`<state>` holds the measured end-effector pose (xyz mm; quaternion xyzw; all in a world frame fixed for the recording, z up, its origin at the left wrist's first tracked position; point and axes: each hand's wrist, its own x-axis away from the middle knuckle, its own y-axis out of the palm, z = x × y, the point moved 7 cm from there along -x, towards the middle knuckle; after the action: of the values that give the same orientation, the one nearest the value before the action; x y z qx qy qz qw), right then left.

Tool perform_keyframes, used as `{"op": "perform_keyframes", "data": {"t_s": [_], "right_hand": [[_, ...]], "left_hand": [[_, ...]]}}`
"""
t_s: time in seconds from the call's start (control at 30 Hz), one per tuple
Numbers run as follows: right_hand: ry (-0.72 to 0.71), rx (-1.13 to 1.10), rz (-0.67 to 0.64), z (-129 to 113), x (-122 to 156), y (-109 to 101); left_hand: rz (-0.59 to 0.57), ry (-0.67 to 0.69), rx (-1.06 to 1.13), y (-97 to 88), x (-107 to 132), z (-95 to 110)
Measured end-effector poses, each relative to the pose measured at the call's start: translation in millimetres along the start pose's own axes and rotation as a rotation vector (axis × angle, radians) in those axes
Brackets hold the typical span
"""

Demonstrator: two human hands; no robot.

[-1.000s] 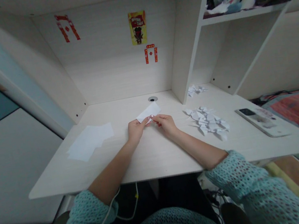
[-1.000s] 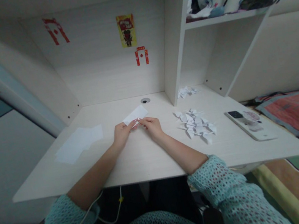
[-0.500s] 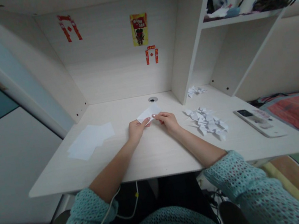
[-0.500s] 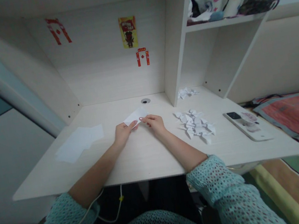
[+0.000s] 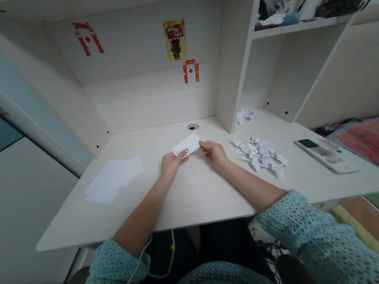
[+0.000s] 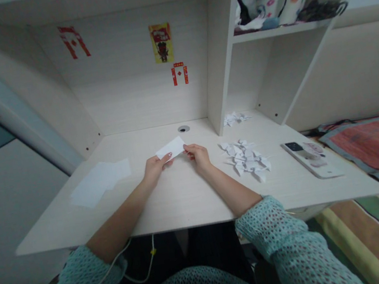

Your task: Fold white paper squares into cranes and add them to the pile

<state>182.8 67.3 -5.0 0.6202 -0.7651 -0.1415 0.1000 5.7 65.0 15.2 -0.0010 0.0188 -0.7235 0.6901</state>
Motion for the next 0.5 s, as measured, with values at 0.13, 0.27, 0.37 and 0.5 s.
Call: {"op": "perform_keyframes", "data": {"t_s": [0.13,0.27,0.37,0.5], "right_hand": [[-0.005,0.017,-0.02,1,1,2],[0.027,-0.011,-0.009,1,1,0],[-0.017,0.026,-0.007,-5,4,1],[-0.135,0.269,-0.128,-12,9,13]], "left_hand": [[0.004,0.008,0.029,-1.3,-2,0],[0.053,0.03,0.021,-6.4,-4,1],[0.037,0.086,-0.007,-6.7,-5,3],[0.014,0.172,-0.082,-7.8,-6,7]]}}
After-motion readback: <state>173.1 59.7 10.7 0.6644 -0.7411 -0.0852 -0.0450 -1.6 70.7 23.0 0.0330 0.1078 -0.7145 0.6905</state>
